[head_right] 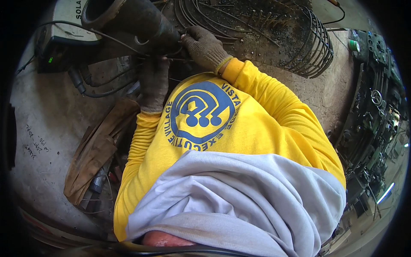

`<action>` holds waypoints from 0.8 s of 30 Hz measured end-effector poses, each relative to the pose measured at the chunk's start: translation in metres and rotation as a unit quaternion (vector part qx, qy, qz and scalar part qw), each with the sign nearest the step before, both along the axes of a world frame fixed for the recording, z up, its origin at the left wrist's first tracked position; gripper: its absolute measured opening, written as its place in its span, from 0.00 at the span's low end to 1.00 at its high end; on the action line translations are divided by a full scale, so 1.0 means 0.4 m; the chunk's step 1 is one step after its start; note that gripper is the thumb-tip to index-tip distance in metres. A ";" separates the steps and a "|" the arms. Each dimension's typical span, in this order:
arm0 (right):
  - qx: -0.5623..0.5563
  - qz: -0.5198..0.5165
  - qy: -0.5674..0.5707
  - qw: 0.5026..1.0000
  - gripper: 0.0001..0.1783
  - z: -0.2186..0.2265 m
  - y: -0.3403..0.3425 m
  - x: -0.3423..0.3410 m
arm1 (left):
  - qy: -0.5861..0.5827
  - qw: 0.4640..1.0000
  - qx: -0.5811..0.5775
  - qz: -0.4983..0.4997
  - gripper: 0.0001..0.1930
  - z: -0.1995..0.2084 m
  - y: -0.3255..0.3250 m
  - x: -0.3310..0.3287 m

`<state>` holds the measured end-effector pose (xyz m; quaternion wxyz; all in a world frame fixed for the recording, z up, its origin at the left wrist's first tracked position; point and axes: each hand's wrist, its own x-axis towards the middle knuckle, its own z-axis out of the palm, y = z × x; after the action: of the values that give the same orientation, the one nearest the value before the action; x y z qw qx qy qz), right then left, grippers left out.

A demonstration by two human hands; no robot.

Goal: The person welds segments of a metal wire cage using a welding torch, then picks up a metal pipe and handles a curved metal hook.

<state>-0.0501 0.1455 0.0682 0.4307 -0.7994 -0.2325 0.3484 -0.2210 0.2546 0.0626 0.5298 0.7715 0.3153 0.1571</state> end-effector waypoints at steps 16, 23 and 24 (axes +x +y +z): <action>0.090 -0.023 0.209 0.973 0.23 0.082 -0.040 0.020 | -0.140 0.815 -0.562 0.016 0.12 -0.036 0.039 -0.032; 0.121 0.145 0.138 0.972 0.22 0.073 -0.029 0.003 | -0.068 0.787 -0.582 -0.193 0.12 -0.126 0.100 0.013; 0.093 0.097 0.112 0.985 0.23 0.070 -0.031 0.005 | -0.055 0.838 -0.509 -0.189 0.11 -0.086 0.090 0.026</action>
<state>-0.0480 0.1332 0.0962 0.4908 -0.6855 -0.2906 0.4525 -0.2104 0.2908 0.0280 0.8840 0.4273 0.1687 -0.0866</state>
